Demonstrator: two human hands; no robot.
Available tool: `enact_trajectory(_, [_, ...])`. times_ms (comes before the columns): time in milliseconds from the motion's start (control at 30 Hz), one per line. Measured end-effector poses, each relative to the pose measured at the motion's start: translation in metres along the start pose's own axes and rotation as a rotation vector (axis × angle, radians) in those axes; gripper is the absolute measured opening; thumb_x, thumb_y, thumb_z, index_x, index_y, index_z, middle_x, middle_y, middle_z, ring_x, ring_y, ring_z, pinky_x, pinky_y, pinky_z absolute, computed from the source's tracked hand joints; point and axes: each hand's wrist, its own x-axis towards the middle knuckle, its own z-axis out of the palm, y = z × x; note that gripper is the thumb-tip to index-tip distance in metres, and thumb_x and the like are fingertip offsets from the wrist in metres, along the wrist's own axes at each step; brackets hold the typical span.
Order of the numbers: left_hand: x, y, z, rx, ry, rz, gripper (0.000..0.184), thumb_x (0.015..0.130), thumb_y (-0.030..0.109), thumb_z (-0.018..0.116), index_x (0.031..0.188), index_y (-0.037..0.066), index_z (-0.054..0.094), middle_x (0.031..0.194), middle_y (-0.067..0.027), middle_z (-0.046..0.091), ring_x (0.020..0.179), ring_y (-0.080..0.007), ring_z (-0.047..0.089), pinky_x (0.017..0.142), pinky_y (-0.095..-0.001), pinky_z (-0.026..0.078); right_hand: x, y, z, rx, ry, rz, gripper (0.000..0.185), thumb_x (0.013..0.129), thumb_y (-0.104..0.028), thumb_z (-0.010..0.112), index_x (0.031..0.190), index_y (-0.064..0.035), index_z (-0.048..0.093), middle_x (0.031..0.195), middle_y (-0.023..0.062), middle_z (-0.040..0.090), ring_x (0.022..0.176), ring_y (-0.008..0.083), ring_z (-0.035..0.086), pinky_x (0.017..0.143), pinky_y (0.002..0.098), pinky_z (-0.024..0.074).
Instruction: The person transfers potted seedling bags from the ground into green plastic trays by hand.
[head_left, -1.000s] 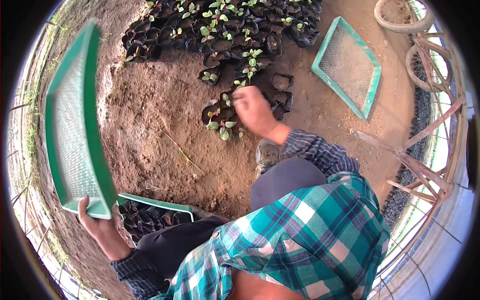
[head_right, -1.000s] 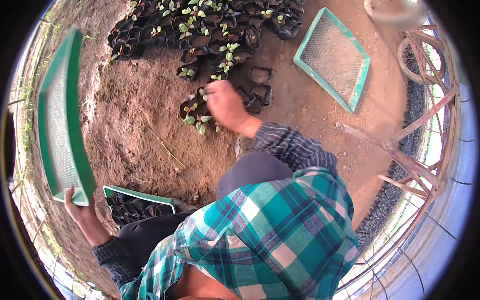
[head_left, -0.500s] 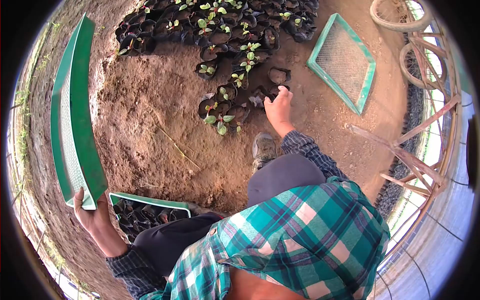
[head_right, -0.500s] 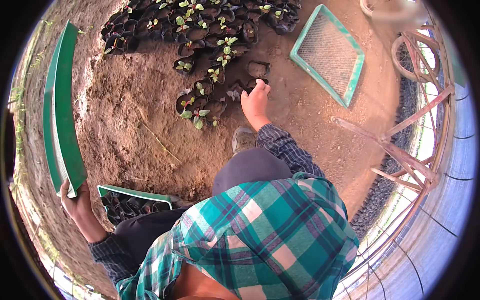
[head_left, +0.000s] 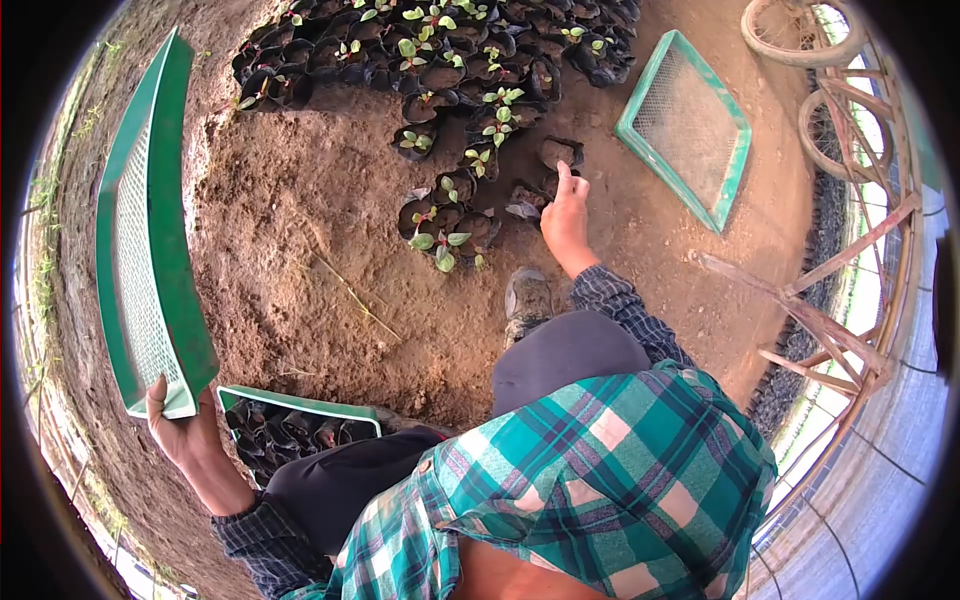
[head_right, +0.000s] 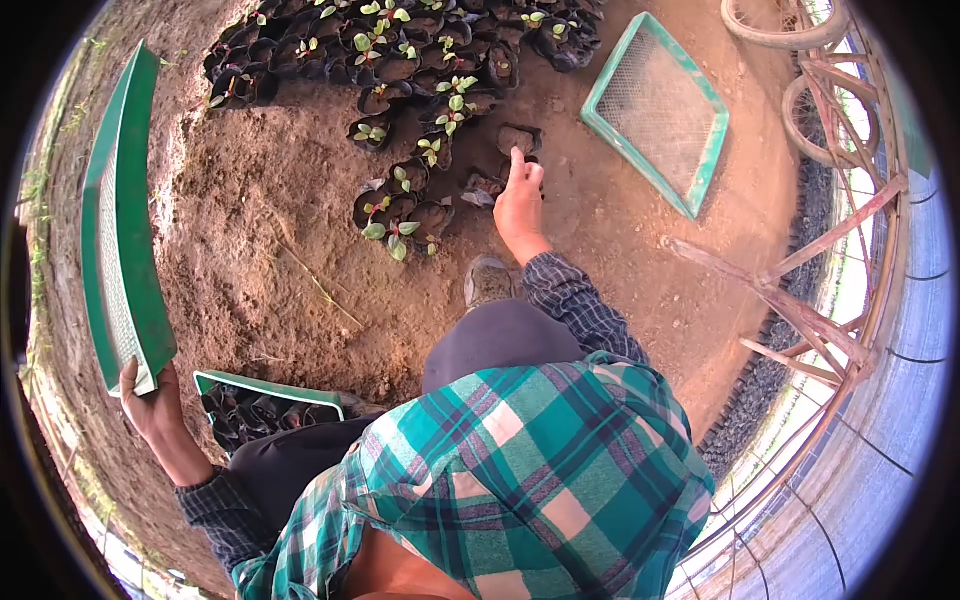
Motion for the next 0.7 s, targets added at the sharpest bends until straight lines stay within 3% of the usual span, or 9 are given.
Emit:
enact_trajectory(100, [0.001,0.004,-0.006,-0.047,-0.010,-0.038,0.036,0.087,-0.003,0.055,0.123,-0.008,0.050,0.121,-0.0231,0.061,0.111,-0.0360,0.060,0.099,-0.0512,0.049,-0.005,0.002,0.001,-0.030,0.069,-0.066,0.076,0.073,0.012,0.057,0.143,-0.0039,0.033,0.118,0.0242,0.041,0.100,0.0417,0.053,0.088,0.0441,0.0484])
enact_trajectory(500, [0.003,0.005,-0.007,-0.026,-0.018,-0.018,0.036,0.088,-0.003,0.055,0.123,-0.007,0.049,0.121,-0.0232,0.060,0.111,-0.0361,0.060,0.099,-0.0508,0.050,-0.004,0.003,0.009,0.115,0.144,0.086,0.077,0.073,0.007,0.063,0.143,-0.0055,0.032,0.120,0.0257,0.043,0.111,0.0435,0.047,0.097,0.0467,0.0428])
enact_trajectory(600, [0.002,0.005,-0.006,-0.009,-0.008,-0.016,0.036,0.088,-0.003,0.056,0.123,-0.007,0.049,0.121,-0.0231,0.060,0.111,-0.0359,0.061,0.098,-0.0510,0.050,0.000,0.002,0.018,0.100,0.227,0.077,0.081,0.071,0.004,0.070,0.143,-0.0087,0.037,0.116,0.0215,0.046,0.105,0.0359,0.052,0.094,0.0433,0.0451])
enact_trajectory(700, [-0.003,-0.004,0.004,-0.005,0.046,0.028,0.036,0.087,-0.003,0.056,0.123,-0.005,0.050,0.122,-0.0221,0.061,0.111,-0.0352,0.060,0.097,-0.0508,0.051,0.017,0.008,0.031,0.093,0.276,0.153,0.080,0.070,0.000,0.073,0.141,-0.0088,0.038,0.112,0.0220,0.049,0.104,0.0362,0.052,0.093,0.0427,0.0449])
